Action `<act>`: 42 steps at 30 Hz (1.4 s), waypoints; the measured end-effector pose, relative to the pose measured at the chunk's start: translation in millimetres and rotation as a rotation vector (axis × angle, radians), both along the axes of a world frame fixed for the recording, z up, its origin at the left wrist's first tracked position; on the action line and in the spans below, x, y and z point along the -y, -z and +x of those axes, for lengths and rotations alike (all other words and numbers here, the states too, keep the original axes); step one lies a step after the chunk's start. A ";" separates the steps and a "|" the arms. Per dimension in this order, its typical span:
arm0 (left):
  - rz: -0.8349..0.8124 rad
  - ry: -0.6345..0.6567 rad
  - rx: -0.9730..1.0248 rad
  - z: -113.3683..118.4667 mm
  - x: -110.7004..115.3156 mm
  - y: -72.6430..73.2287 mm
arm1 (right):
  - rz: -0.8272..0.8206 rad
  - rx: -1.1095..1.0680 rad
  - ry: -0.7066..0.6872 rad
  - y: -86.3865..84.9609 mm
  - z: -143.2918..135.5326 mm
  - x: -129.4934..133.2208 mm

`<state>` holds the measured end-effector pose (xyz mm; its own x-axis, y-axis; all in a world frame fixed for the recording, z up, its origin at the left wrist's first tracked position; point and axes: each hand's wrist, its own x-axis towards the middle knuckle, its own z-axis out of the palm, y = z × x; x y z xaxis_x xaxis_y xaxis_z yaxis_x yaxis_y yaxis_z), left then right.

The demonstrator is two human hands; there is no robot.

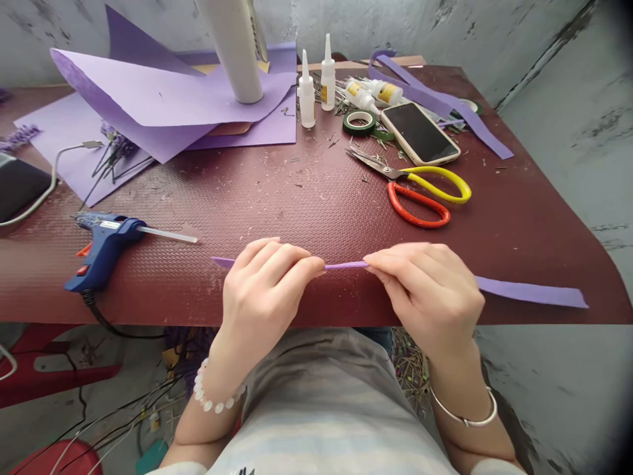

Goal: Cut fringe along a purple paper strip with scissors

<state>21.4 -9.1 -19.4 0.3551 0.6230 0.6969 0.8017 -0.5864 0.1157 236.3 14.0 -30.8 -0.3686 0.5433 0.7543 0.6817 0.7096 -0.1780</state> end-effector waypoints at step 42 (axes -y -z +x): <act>-0.068 -0.196 0.351 -7.1 4.1 -2.3 | -0.091 -0.097 0.040 -5.0 1.5 -3.7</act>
